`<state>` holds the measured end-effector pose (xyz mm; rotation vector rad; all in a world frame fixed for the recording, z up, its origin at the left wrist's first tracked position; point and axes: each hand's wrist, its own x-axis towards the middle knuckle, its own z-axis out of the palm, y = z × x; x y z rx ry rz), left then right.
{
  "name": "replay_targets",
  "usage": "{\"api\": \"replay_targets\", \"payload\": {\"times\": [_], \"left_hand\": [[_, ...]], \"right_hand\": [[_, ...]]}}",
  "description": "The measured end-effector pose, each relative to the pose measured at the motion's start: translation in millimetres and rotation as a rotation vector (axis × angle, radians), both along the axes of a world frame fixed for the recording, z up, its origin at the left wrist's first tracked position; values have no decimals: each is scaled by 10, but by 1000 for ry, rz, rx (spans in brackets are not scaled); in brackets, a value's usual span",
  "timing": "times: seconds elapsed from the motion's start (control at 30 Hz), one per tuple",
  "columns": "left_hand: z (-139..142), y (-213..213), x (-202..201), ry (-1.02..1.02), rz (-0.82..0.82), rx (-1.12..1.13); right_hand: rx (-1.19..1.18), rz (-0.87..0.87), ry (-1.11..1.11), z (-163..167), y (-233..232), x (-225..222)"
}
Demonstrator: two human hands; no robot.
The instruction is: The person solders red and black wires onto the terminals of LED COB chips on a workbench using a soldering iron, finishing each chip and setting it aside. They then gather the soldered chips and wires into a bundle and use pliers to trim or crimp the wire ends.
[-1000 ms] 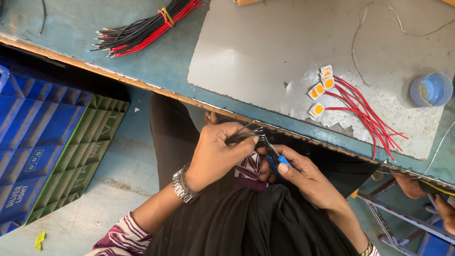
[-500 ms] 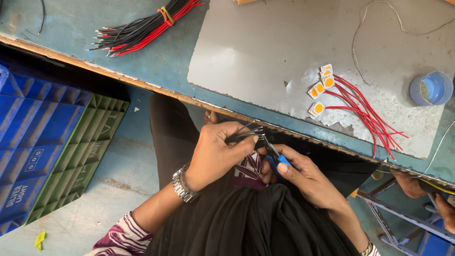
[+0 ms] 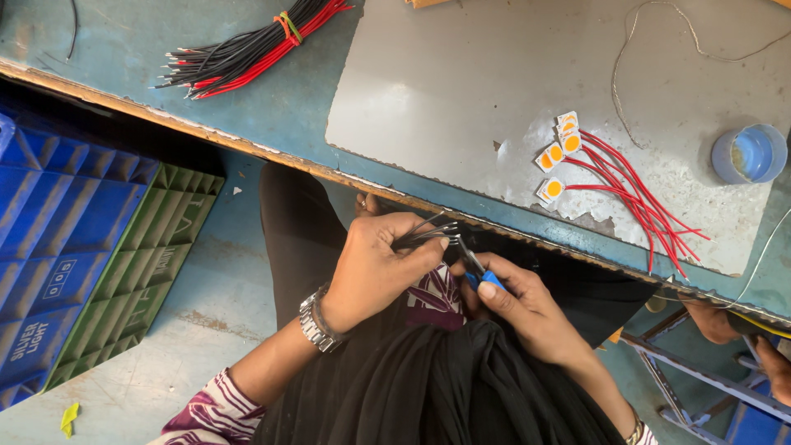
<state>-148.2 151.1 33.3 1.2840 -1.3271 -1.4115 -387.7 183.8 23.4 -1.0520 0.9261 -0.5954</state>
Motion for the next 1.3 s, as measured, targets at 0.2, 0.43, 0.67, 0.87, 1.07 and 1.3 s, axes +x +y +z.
{"api": "replay_targets", "payload": {"times": [0.2, 0.43, 0.67, 0.87, 1.07, 1.3], "left_hand": [[-74, 41, 51, 69, -1, 17], [-37, 41, 92, 50, -25, 21], [-33, 40, 91, -10, -28, -43], [-11, 33, 83, -6, -31, -34], [13, 34, 73, -34, -29, -32], [7, 33, 78, -51, -24, -61]], "right_hand": [[124, 38, 14, -65, 17, 16], [84, 50, -14, 53, -20, 52], [110, 48, -26, 67, -40, 45], [113, 52, 1, 107, -48, 57], [85, 52, 0, 136, -43, 64], [103, 38, 17, 57, -24, 15]]}}
